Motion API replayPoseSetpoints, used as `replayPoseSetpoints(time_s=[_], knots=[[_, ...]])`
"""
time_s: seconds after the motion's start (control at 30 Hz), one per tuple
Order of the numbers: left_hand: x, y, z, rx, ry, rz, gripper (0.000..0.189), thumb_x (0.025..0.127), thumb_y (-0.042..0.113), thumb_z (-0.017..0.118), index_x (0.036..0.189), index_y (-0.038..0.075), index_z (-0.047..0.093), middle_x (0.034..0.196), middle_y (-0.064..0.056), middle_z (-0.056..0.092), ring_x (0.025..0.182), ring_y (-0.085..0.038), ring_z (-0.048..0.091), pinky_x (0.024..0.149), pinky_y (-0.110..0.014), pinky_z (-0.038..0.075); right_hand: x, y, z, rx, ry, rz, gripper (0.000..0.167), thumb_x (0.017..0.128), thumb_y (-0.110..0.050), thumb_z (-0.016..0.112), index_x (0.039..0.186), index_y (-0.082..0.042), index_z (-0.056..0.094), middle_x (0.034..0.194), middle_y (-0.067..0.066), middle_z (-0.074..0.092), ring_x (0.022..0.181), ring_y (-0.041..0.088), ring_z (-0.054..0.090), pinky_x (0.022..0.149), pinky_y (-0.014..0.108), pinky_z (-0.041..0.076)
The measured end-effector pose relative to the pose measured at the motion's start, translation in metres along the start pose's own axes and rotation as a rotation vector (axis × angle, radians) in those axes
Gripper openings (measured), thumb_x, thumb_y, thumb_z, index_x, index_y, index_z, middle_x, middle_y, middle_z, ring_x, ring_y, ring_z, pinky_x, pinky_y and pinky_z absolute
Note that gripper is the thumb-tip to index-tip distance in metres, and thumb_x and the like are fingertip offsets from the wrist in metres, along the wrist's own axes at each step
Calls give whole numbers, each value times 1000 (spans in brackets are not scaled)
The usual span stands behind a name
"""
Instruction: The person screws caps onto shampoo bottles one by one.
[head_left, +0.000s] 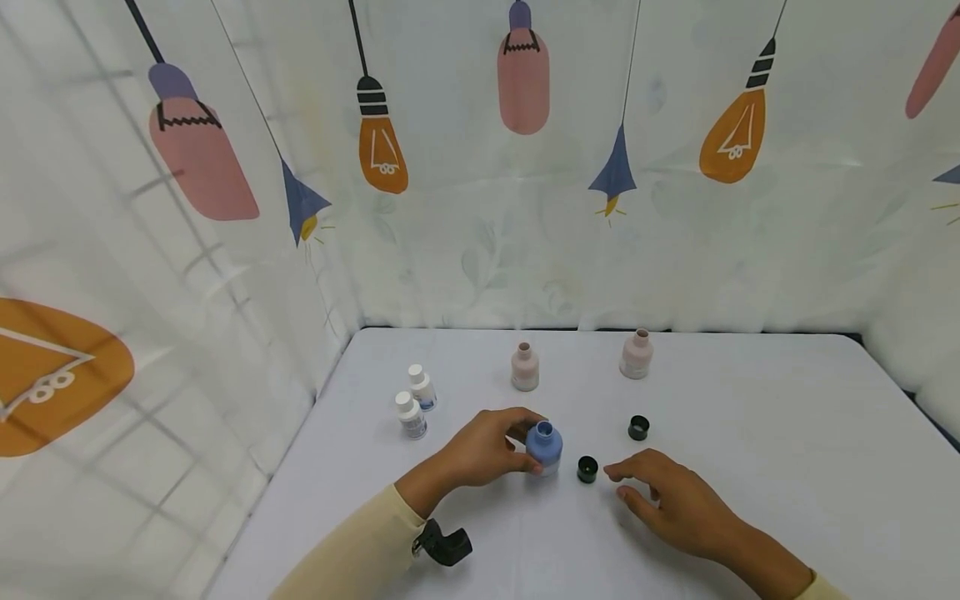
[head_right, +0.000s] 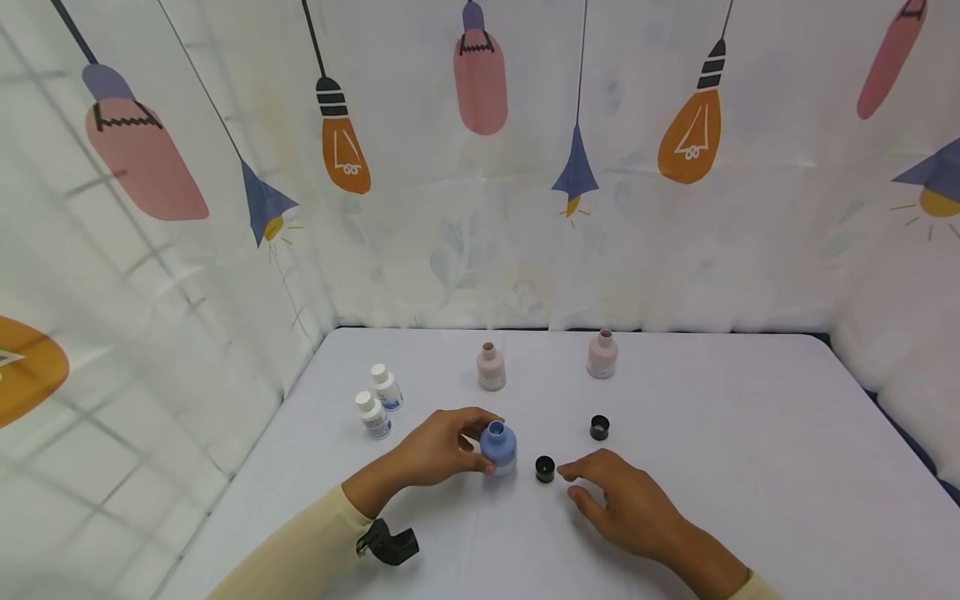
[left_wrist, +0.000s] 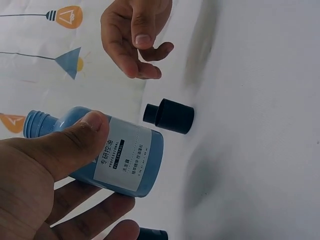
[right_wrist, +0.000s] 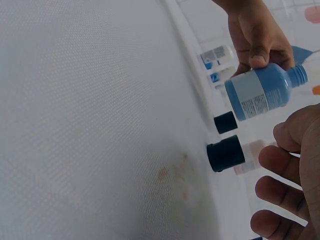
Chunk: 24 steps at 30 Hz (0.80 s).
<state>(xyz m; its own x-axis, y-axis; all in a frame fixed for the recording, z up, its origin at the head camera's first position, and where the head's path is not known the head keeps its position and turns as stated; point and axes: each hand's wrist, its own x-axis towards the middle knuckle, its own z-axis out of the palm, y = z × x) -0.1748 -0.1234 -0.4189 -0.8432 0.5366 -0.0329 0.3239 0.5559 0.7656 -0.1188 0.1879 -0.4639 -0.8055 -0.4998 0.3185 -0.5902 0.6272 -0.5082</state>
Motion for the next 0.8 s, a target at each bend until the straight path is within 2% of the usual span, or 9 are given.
replayPoseSetpoints(time_s=[0.13,0.37,0.8], knots=[[-6,-2,4,-5,-7,-1,56,82,27,90,132,22,65,116,16,68,105,-3,65,90,-33,55,0,0,1,-1,5,1,30,93,-13,78,120,-23,72,113,-15,66,79,-1,52,63,20,48],[-13,-6,13,-7,-18,-10,56,80,27,91,131,21,66,118,15,68,105,-3,65,87,-29,55,1,0,1,-6,20,-15,31,92,-12,78,120,-22,71,114,-14,66,77,-3,49,62,19,47],[-18,-6,29,-43,-44,2,57,78,26,92,129,21,67,117,16,68,105,-2,64,89,-27,55,4,3,3,-1,-29,36,29,95,-17,76,123,-23,70,117,-13,66,84,0,53,65,20,49]])
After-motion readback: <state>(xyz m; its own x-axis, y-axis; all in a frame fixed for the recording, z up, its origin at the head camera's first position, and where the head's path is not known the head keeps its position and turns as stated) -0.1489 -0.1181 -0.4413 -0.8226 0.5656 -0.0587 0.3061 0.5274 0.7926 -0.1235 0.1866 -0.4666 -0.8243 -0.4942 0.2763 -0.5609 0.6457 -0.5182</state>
